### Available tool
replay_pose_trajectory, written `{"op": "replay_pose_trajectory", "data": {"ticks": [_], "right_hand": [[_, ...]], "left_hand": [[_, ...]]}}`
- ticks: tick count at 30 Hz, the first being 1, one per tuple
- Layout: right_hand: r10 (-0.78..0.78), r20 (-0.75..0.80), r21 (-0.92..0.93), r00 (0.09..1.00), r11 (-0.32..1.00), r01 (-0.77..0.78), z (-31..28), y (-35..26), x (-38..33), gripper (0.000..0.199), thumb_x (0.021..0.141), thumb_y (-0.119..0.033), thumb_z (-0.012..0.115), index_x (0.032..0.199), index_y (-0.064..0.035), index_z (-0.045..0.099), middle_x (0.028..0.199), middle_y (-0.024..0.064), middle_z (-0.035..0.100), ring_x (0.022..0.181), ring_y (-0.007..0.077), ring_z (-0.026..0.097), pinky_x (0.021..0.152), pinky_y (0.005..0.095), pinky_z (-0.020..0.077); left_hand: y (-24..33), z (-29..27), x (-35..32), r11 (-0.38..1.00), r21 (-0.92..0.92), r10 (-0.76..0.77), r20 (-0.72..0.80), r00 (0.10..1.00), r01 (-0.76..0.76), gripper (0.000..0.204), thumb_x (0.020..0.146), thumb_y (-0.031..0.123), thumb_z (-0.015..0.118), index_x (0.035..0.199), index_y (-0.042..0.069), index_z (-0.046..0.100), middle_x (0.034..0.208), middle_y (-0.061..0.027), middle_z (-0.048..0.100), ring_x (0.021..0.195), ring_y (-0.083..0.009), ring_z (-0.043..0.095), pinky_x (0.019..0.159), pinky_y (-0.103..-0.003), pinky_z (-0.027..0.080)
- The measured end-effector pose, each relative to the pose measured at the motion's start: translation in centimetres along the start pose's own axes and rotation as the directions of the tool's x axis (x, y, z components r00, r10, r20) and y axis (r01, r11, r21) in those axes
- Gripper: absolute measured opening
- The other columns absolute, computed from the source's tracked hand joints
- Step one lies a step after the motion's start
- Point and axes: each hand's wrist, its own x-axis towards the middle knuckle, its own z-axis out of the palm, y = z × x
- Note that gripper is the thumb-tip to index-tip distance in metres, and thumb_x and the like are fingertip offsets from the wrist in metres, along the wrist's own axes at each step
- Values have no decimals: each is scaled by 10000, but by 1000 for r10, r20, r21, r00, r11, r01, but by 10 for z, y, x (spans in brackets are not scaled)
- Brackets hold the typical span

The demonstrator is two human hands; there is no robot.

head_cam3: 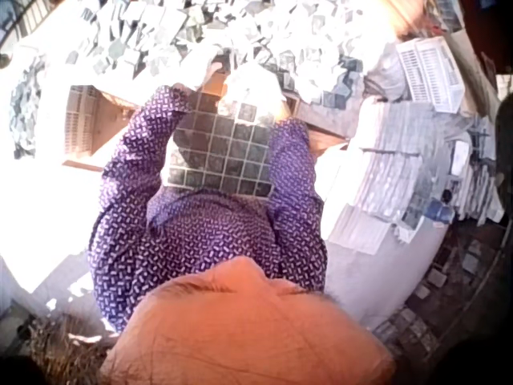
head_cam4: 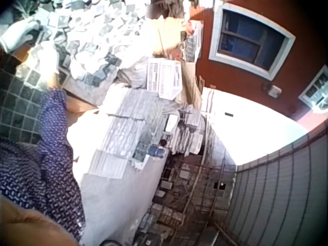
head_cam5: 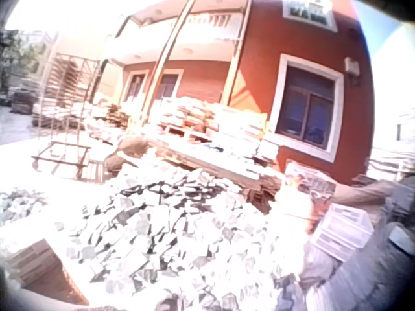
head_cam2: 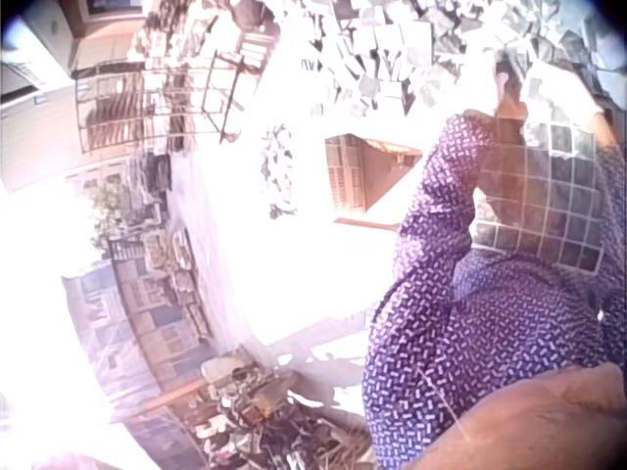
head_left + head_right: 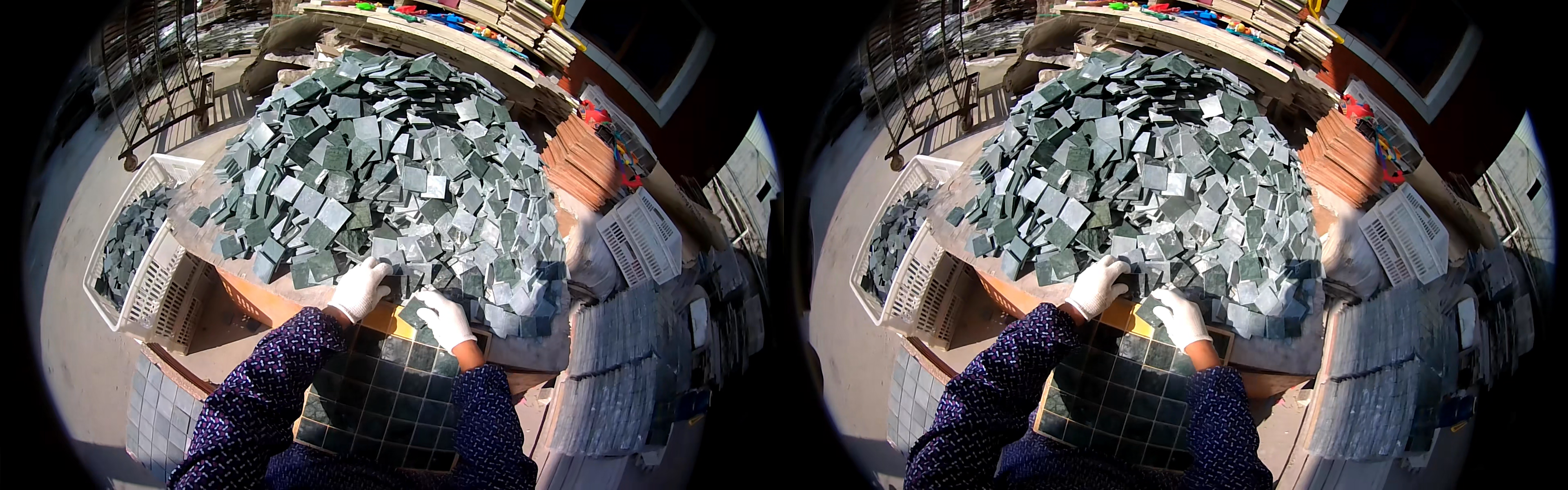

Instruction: The person places small green tiles one by one into a yellow grid frame on a table, filling the grid cells. After completing the grid, the person flips the frame to reveal the arranged tiles and sets it aside.

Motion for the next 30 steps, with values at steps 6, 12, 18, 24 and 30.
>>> {"op": "replay_pose_trajectory", "data": {"ticks": [6, 12, 18, 24, 30], "right_hand": [[-116, -30, -362, 993, 927, 98, 15, 2, 0, 234, 812, -161, 657, 1041, -114, 652, 1000, 124, 618, 936, 344, 605, 820, 411, 504], [-81, 13, -458, 997, 885, 78, 30, -12, -21, 278, 809, -204, 669, 1072, -115, 644, 1058, 137, 578, 968, 335, 592, 837, 427, 494], [-41, 105, -393, 994, 916, 79, 21, -17, -34, 360, 807, -193, 680, 1138, -65, 621, 1228, 185, 545, 1099, 361, 564, 917, 421, 474], [-34, -141, -79, 989, 997, 23, 27, -3, -43, 290, 807, -78, 675, 1085, -16, 622, 1100, 158, 613, 852, 259, 673, 775, 337, 531], [-71, -310, -27, 948, 997, 66, 33, 4, -51, 190, 809, -63, 672, 990, -7, 654, 1033, 151, 637, 898, 283, 656, 806, 355, 520]], "left_hand": [[-19, -15, 11, 771, -469, -295, 336, 895, 430, 173, 798, 104, 663, 927, -11, 650, 783, -154, 657, 707, -253, 649, 679, -355, 509], [-15, -14, -29, 994, 83, 54, 185, 981, -70, 150, 799, 154, 653, 909, 54, 674, 914, -141, 633, 846, -350, 605, 738, -425, 501], [-22, -10, -41, 960, 173, 188, 178, 966, -219, 327, 748, 162, 684, 1061, 72, 652, 1101, -110, 589, 1018, -343, 541, 860, -422, 474], [-9, -1, -43, 915, 279, 226, 240, 944, -290, 548, 720, 265, 738, 1212, 62, 606, 1228, -83, 570, 1178, -302, 476, 997, -408, 410], [-11, -2, -44, 913, 264, 181, 421, 889, -311, 645, 901, 463, 536, 1370, 29, 452, 1397, -172, 476, 1340, -348, 386, 1123, -464, 264]]}}
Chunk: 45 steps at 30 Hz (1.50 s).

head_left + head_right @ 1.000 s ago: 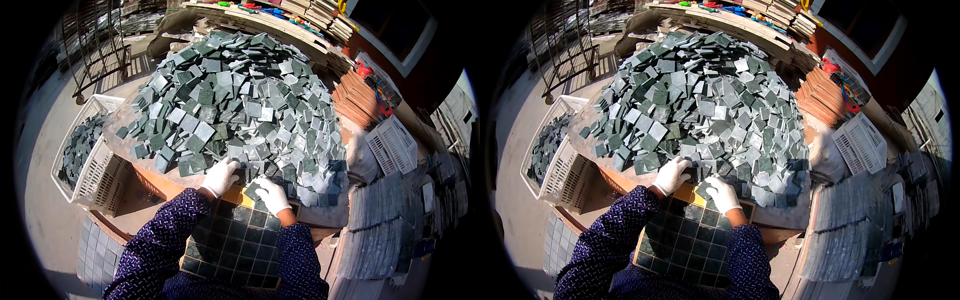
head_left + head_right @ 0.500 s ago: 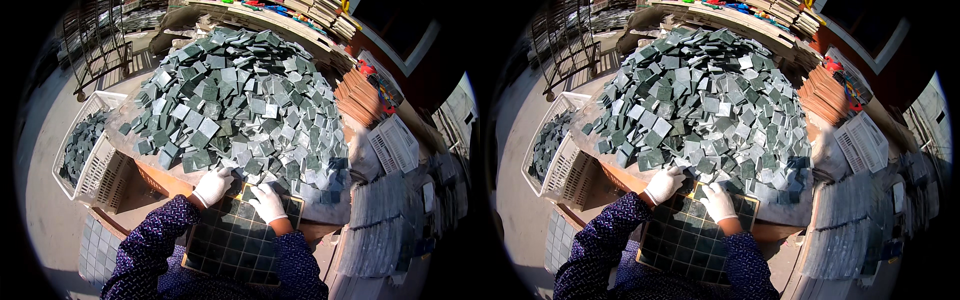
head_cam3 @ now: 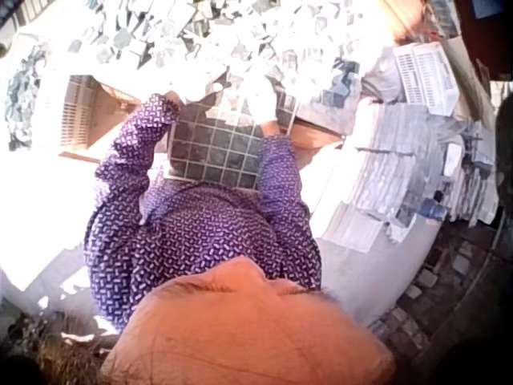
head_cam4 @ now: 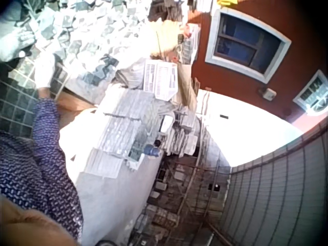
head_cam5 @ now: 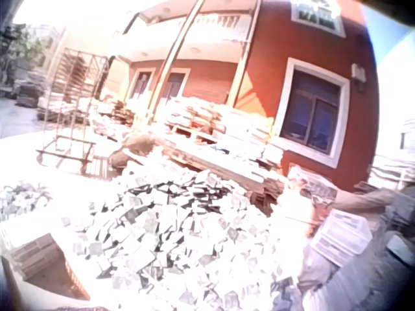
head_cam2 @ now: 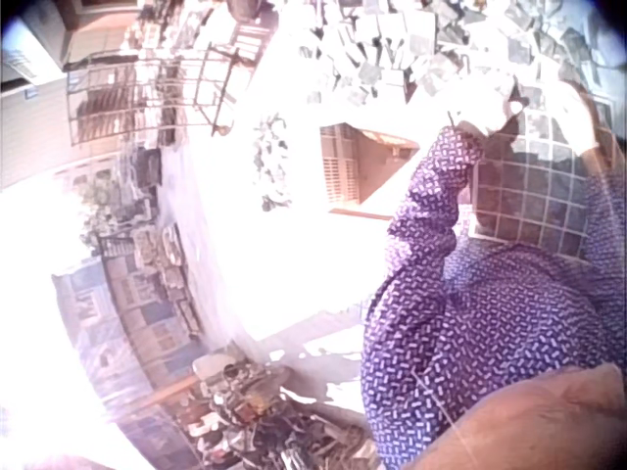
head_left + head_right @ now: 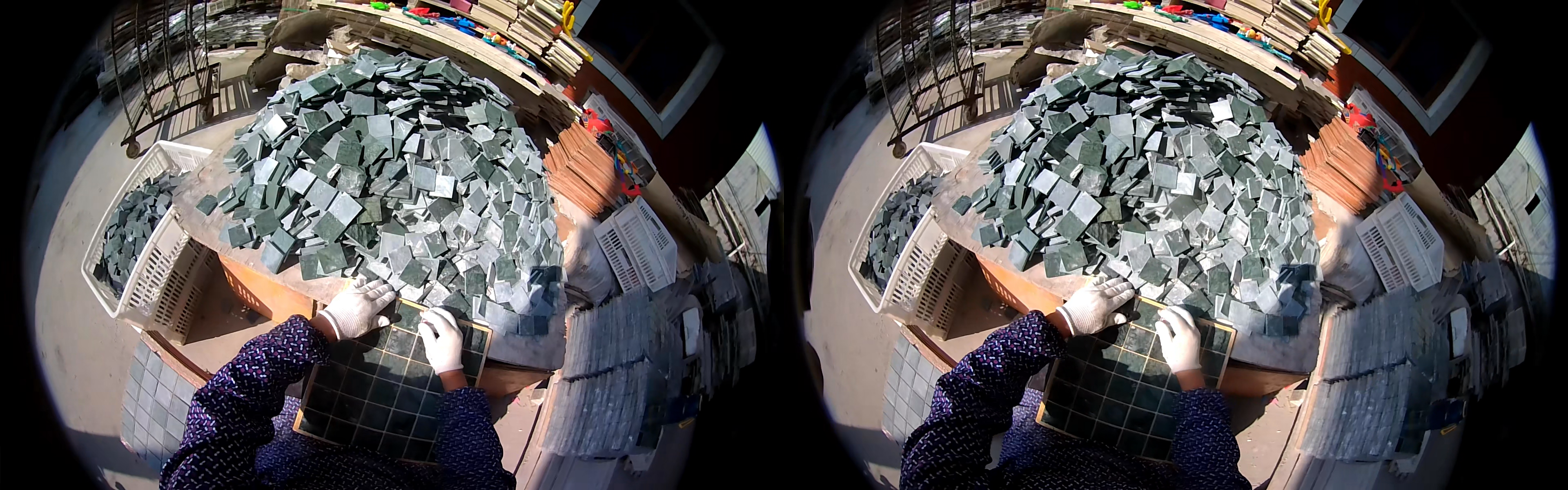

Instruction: The person places small green tiles one by one into a yellow grid frame on a table, filling the grid cells. After completing the grid, the person flips the frame to reveal the arranged tiles and sets it aside.

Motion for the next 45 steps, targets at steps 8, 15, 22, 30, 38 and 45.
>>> {"op": "replay_pose_trajectory", "data": {"ticks": [8, 15, 22, 30, 38, 45], "right_hand": [[-85, -88, -90, 992, 993, 77, 6, -4, -4, 115, 817, -63, 664, 926, -29, 679, 979, 147, 654, 915, 295, 646, 824, 364, 513], [-65, -86, -40, 994, 997, 62, 8, -4, -7, 106, 830, -59, 647, 914, -1, 673, 965, 159, 657, 910, 303, 645, 817, 365, 509], [-67, -157, 42, 985, 996, 74, 2, 2, -22, 72, 823, -19, 650, 888, -2, 675, 941, 157, 663, 897, 291, 650, 820, 349, 508], [232, -255, 453, 939, 886, -96, 7, 22, -29, 130, 830, 9, 614, 948, 35, 659, 982, 130, 666, 910, 236, 646, 831, 327, 501], [-74, 127, -563, 989, 815, 134, 41, -36, -23, 648, 827, -413, 652, 1342, -65, 468, 1417, 180, 439, 1318, 344, 411, 1117, 485, 276], [-144, 225, -509, 964, 826, 242, 16, -25, -32, 672, 851, -449, 621, 1360, -40, 461, 1429, 180, 440, 1320, 349, 414, 1112, 481, 282]], "left_hand": [[74, 32, -18, 974, 123, -190, -8, 982, 189, 957, 818, 673, 482, 1466, -2, 283, 1549, -186, 230, 1446, -330, 194, 1168, -486, 124], [67, 32, -9, 955, 102, -266, -116, 957, 278, 853, 861, 627, 459, 1464, 41, 315, 1535, -144, 291, 1421, -286, 266, 1153, -493, 155], [28, 27, -69, 922, 150, -315, -241, 918, 356, 932, 821, 704, 445, 1446, 19, 347, 1527, -166, 292, 1412, -321, 279, 1132, -555, 170], [27, 21, -62, 916, 168, -338, -167, 926, 365, 1070, 779, 739, 469, 1445, -74, 263, 1531, -232, 234, 1433, -380, 197, 1131, -587, 124], [21, 33, -60, 907, 140, -370, -180, 911, 397, 947, 841, 660, 478, 1465, -24, 275, 1545, -213, 223, 1439, -380, 176, 1135, -590, 101], [39, 26, -58, 973, 138, -165, -128, 978, 183, 789, 885, 610, 435, 1457, 74, 351, 1522, -134, 325, 1410, -323, 288, 1124, -593, 151]]}}
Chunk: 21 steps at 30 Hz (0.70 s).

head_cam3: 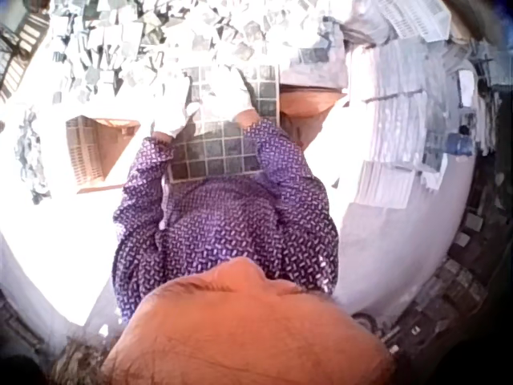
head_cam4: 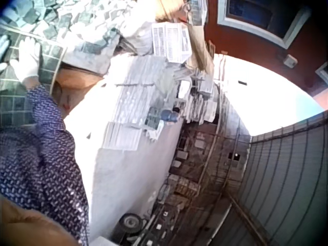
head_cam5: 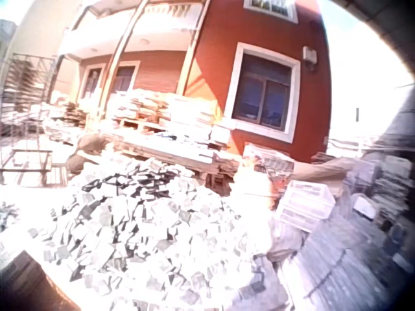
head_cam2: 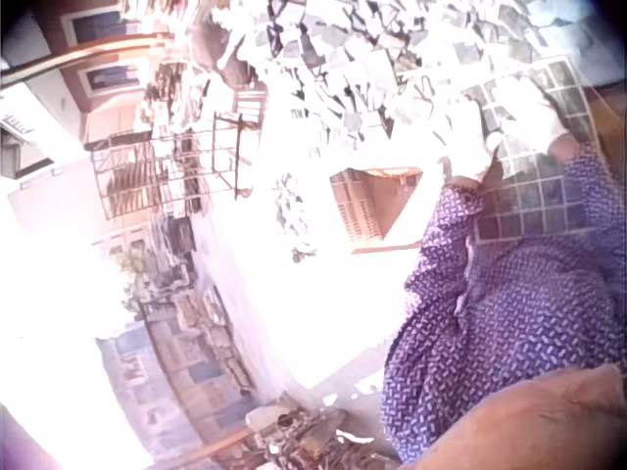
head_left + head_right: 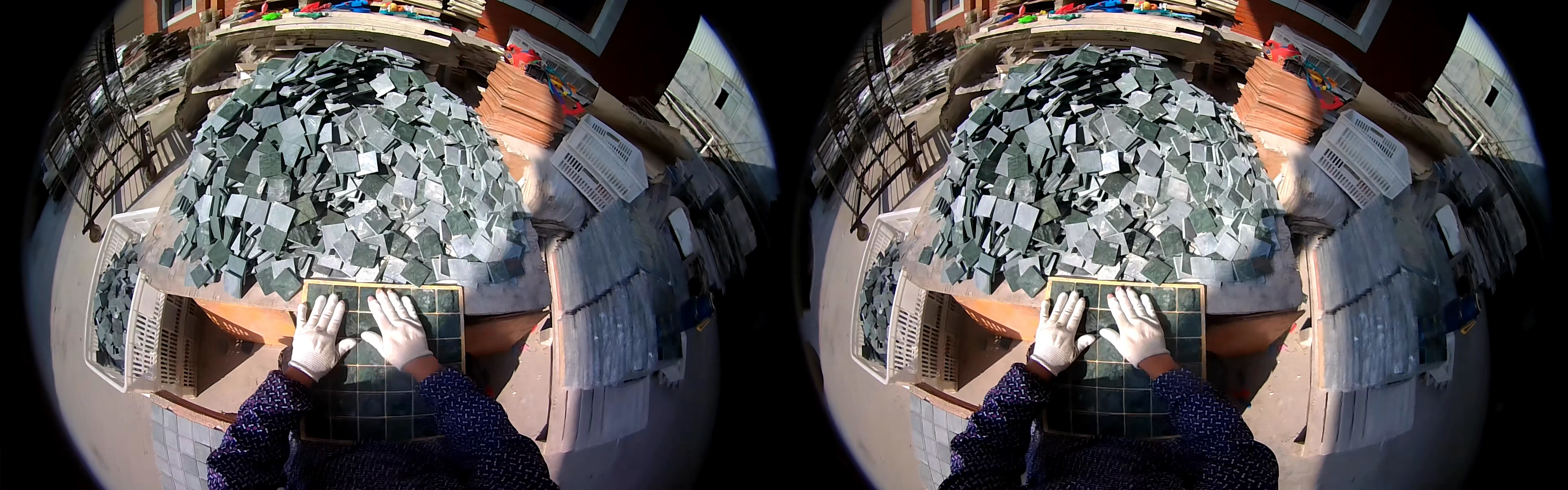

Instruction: The person places small green tiles one by one into a yellow grid frame on a table, filling the grid cells. After completing the grid, the person flips the frame to reveal the arranged tiles and sets it aside.

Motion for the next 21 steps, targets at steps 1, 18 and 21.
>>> {"op": "replay_pose_trajectory", "data": {"ticks": [1, 18, 21], "right_hand": [[91, -32, -56, 995, 994, -92, -7, 17, -5, 675, 851, -438, 624, 1359, -27, 459, 1430, 179, 440, 1313, 366, 417, 1108, 481, 285], [-53, 54, -159, 997, 985, 61, -14, 53, 91, 131, 834, -195, 579, 915, -136, 662, 1097, 68, 590, 981, 279, 589, 814, 399, 504], [-34, -95, 193, 995, 980, 52, -9, 46, 91, 113, 815, -196, 633, 873, -100, 652, 970, 46, 628, 904, 277, 615, 770, 403, 512]], "left_hand": [[4, -1, 0, 1000, 16, 20, 20, 1000, -20, 794, 881, 617, 434, 1457, 78, 353, 1520, -131, 328, 1407, -323, 293, 1123, -594, 150], [34, -2, 47, 992, -76, 88, -105, 991, -96, 689, 875, 489, 563, 1367, 21, 447, 1430, -187, 434, 1346, -335, 384, 1127, -539, 210], [21, 0, 37, 931, -351, -29, -344, 938, -100, 495, 845, 282, 658, 1239, 0, 555, 1233, -203, 590, 1164, -350, 553, 1037, -480, 384]]}}
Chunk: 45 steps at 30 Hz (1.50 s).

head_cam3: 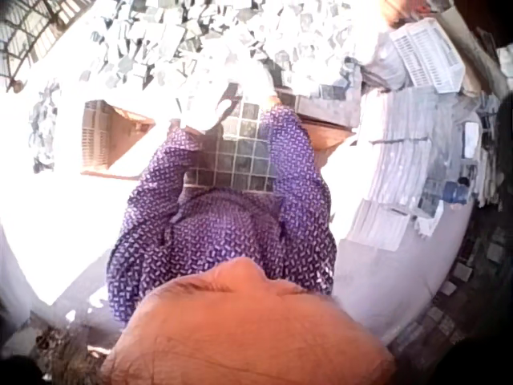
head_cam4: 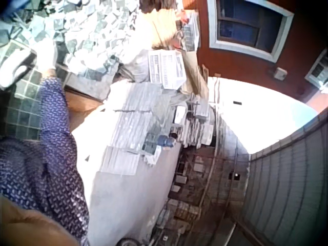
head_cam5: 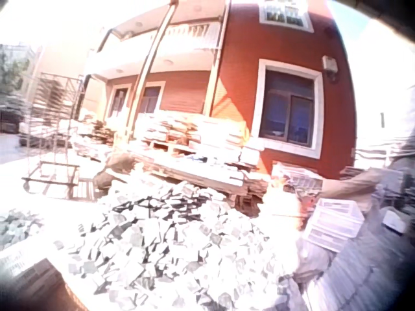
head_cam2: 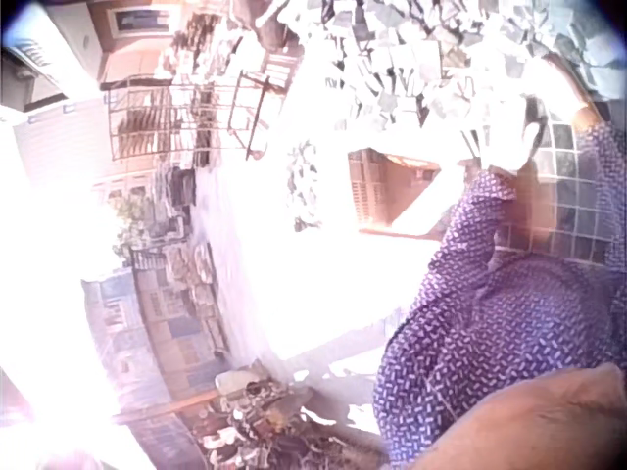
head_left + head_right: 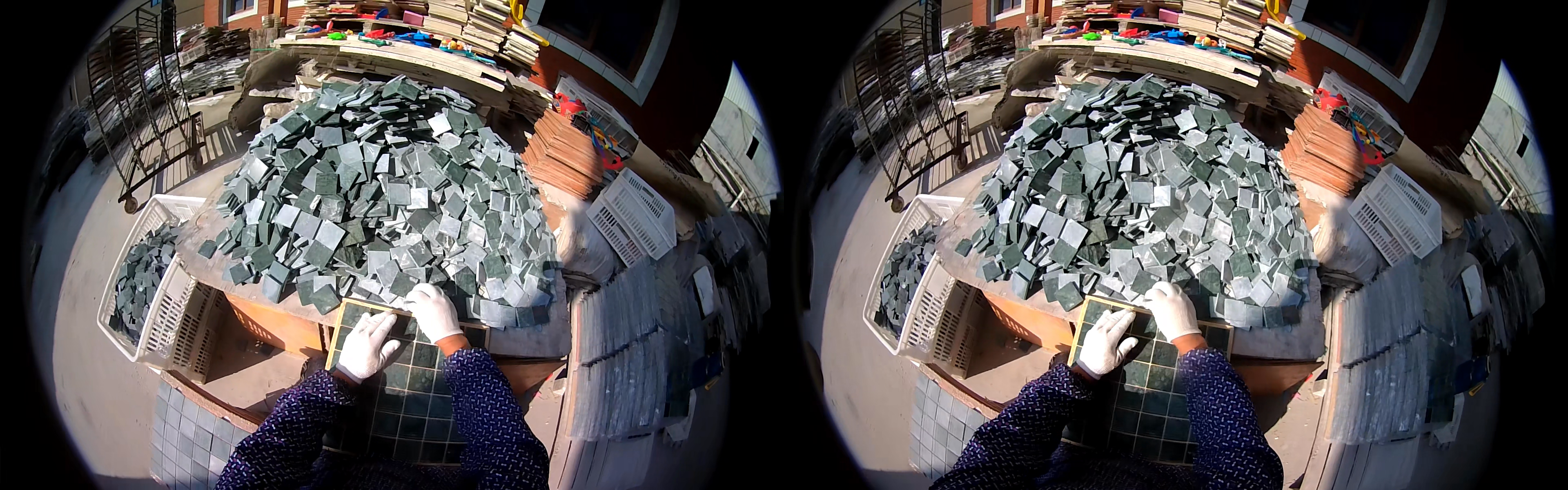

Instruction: The person places small green tiles one by one into a yellow grid frame on a table, filling the grid cells. After completing the grid, the person flips the frame to reveal the arranged tiles and sets it aside.

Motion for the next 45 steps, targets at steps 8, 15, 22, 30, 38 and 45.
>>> {"op": "replay_pose_trajectory", "data": {"ticks": [8, 15, 22, 30, 38, 45], "right_hand": [[390, 282, 525, 876, 702, -482, -15, -86, -63, 258, 798, -85, 704, 1037, -1, 654, 902, 106, 687, 784, 146, 669, 685, 286, 536], [352, 105, 480, 930, 801, -357, -27, -70, -134, 446, 753, -49, 712, 1176, 13, 584, 1238, 168, 582, 1058, 236, 620, 807, 313, 549], [372, -120, -384, 920, 838, -389, -37, 11, -155, 823, 810, -414, 678, 1407, 24, 320, 1481, 258, 285, 1357, 440, 286, 1103, 500, 281], [161, 62, -226, 985, 964, -143, 81, -93, -55, 758, 854, -458, 567, 1404, 30, 382, 1496, 221, 329, 1401, 342, 293, 1159, 488, 181], [88, 195, -140, 977, 988, -62, 30, -60, -71, 793, 825, -512, 620, 1417, -36, 393, 1462, 188, 392, 1388, 319, 323, 1160, 442, 216], [436, -51, -404, 899, 814, -418, -47, 35, -153, 815, 863, -510, 577, 1409, 41, 325, 1472, 248, 324, 1374, 391, 288, 1125, 508, 226]], "left_hand": [[46, -21, -31, -133, -887, -366, 458, 810, 442, 485, 987, 379, 504, 1313, 20, 489, 1105, -81, 628, 899, -124, 600, 760, -280, 511], [-48, -105, -88, -345, -826, -694, 544, 472, 445, 322, 1012, 328, 435, 1022, 37, 575, 839, -64, 620, 636, -133, 538, 541, -220, 421], [-182, -334, -120, 239, -971, -927, -234, 293, -20, 659, 973, 451, 508, 1433, 23, 312, 1377, -160, 447, 1111, -187, 544, 846, -236, 504], [-19, -109, -89, 658, -668, -679, -330, 656, 346, 499, 995, 376, 486, 1310, -10, 485, 1227, -114, 579, 964, -163, 586, 817, -291, 486], [35, -70, -61, 914, -337, -243, -16, 970, 224, 480, 921, 270, 607, 1268, -52, 526, 1235, -243, 583, 1153, -382, 567, 975, -397, 450], [0, -25, -34, 958, 287, -92, 255, 962, 15, 710, 895, 527, 526, 1393, 30, 433, 1439, -198, 419, 1345, -347, 383, 1108, -522, 257]]}}
